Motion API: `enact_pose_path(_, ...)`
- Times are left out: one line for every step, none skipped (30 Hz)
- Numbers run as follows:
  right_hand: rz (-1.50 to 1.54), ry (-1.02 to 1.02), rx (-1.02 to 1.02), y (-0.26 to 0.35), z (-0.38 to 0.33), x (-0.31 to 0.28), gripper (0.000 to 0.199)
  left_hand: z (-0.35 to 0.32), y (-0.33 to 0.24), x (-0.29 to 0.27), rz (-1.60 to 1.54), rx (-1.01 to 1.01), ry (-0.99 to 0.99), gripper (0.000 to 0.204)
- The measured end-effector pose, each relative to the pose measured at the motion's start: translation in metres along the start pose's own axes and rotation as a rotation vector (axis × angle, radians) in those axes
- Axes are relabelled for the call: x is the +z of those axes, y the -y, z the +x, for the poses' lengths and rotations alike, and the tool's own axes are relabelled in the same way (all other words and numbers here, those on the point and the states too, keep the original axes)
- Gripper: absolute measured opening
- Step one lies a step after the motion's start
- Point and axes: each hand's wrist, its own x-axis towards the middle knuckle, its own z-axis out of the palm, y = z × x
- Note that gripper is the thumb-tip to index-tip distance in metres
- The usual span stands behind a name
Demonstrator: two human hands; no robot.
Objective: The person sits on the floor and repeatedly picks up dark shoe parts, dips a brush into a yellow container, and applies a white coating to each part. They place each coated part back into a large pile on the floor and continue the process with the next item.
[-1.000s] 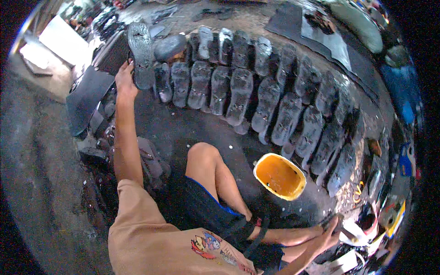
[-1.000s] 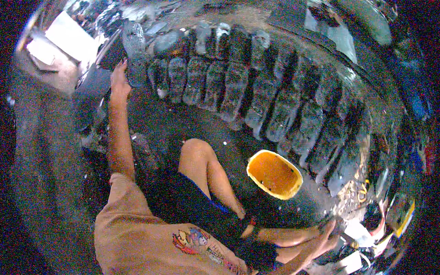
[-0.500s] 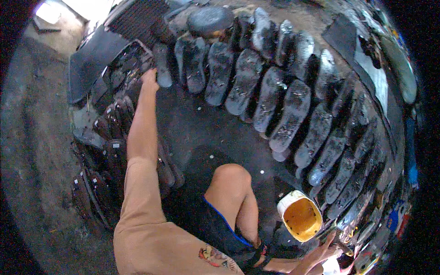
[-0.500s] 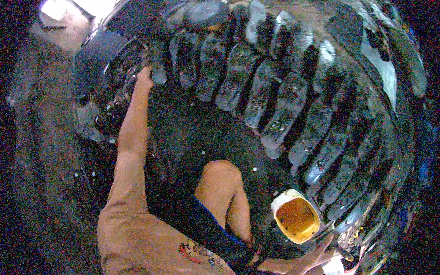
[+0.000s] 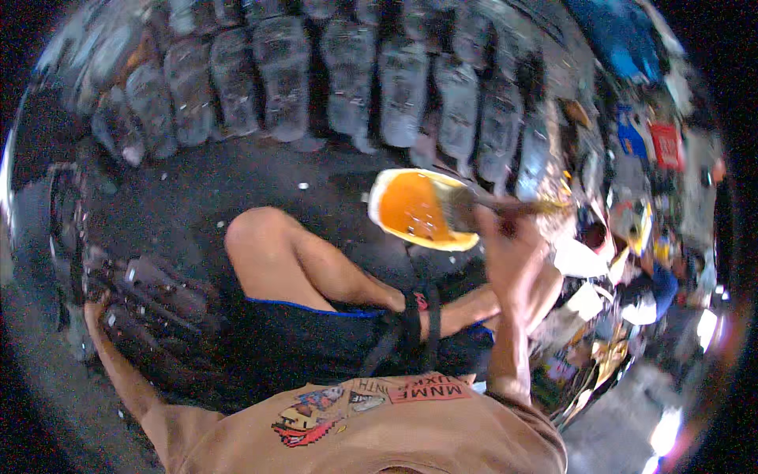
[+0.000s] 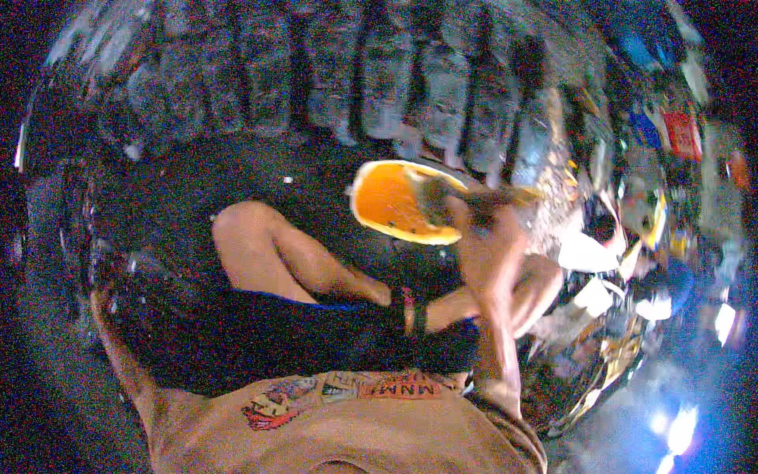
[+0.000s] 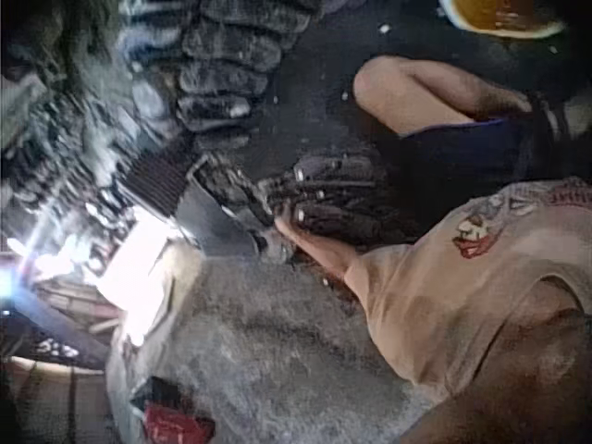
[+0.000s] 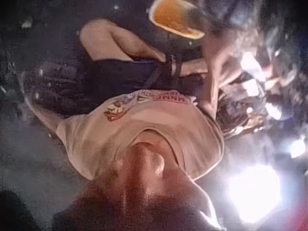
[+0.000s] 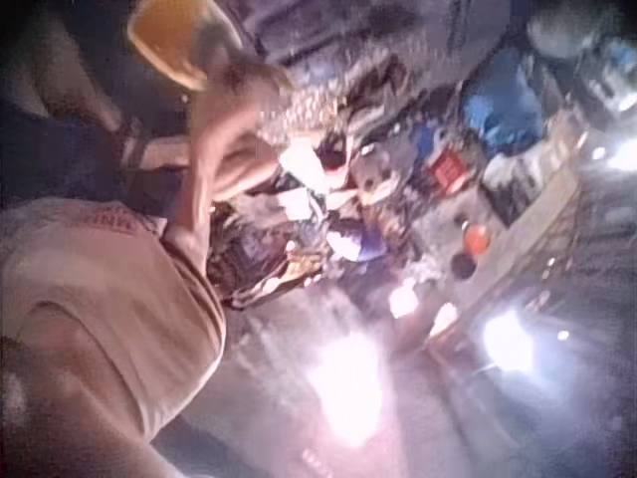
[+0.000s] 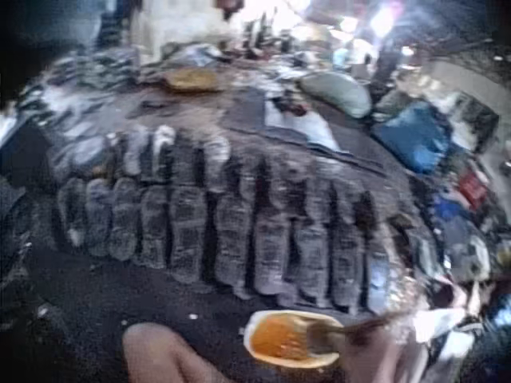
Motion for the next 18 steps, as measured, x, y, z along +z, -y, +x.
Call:
enact_pose_path(-0.019,0.041,-0.054,0.005,-0.004,0.012,0.025,-0.011,-0.014,0.024,-0.069,0.038,-0.015,0.065)
enact_pose_path(-0.068,0.075,-0.159,0.010,-0.007,0.011,0.022,-0.017,-0.034,0.049,-0.138,0.128,-0.061,0.064)
enact_pose_path(-0.037,0.066,-0.124,0.002,-0.015,0.012,0.020,-0.012,-0.023,0.027,-0.200,0.010,-0.066,0.061)
enact_pose_path(-0.010,0.035,-0.168,0.000,-0.024,0.015,0.019,-0.012,-0.020,0.015,-0.285,-0.080,-0.094,0.058)
enact_pose_path(0.008,0.002,-0.209,-0.005,-0.029,0.017,0.019,-0.007,-0.028,-0.001,-0.362,-0.131,-0.131,0.056)
enact_pose_path(-0.059,0.004,-0.336,-0.026,-0.020,0.023,0.019,-0.030,-0.019,0.010,-0.459,-0.199,-0.172,0.053)
enact_pose_path(-0.110,-0.011,-0.418,-0.045,-0.022,0.031,0.019,-0.031,-0.015,-0.017,-0.535,-0.232,-0.249,0.051)
enact_pose_path(-0.083,0.032,-0.492,-0.053,-0.023,0.033,0.018,-0.043,-0.003,-0.036,-0.594,-0.273,-0.325,0.048)
enact_pose_path(0.074,-0.022,-0.355,-0.049,-0.026,0.029,0.018,-0.053,0.002,-0.060,-0.657,-0.310,-0.411,0.045)
enact_pose_path(0.233,-0.072,-0.216,-0.044,-0.032,0.019,0.018,-0.070,0.014,-0.092,-0.697,-0.341,-0.512,0.043)
enact_pose_path(0.361,-0.132,-0.073,-0.037,-0.032,0.000,0.019,-0.082,0.003,-0.113,-0.738,-0.336,-0.585,0.040)
enact_pose_path(0.485,-0.209,-0.027,-0.035,-0.026,-0.016,0.021,-0.104,-0.013,-0.127,-0.765,-0.300,-0.633,0.038)
enact_pose_path(0.548,-0.226,0.067,-0.043,-0.017,-0.028,0.024,-0.128,-0.044,-0.129,-0.796,-0.194,-0.653,0.035)
enact_pose_path(0.466,-0.239,0.090,-0.070,-0.013,-0.035,0.026,-0.164,-0.114,-0.146,-0.817,-0.016,-0.628,0.033)
enact_pose_path(0.417,-0.217,0.116,-0.095,-0.008,-0.032,0.028,-0.218,-0.163,-0.164,-0.775,0.238,-0.618,0.030)
enact_pose_path(0.351,-0.183,0.144,-0.104,-0.012,-0.031,0.032,-0.275,-0.209,-0.183,-0.741,0.488,-0.590,0.028)
enact_pose_path(0.302,-0.113,0.131,-0.114,-0.023,-0.033,0.032,-0.346,-0.288,-0.200,-0.697,0.563,-0.589,0.027)
enact_pose_path(0.295,0.012,0.179,-0.110,-0.037,-0.035,0.033,-0.396,-0.328,-0.190,-0.763,0.663,-0.531,0.029)
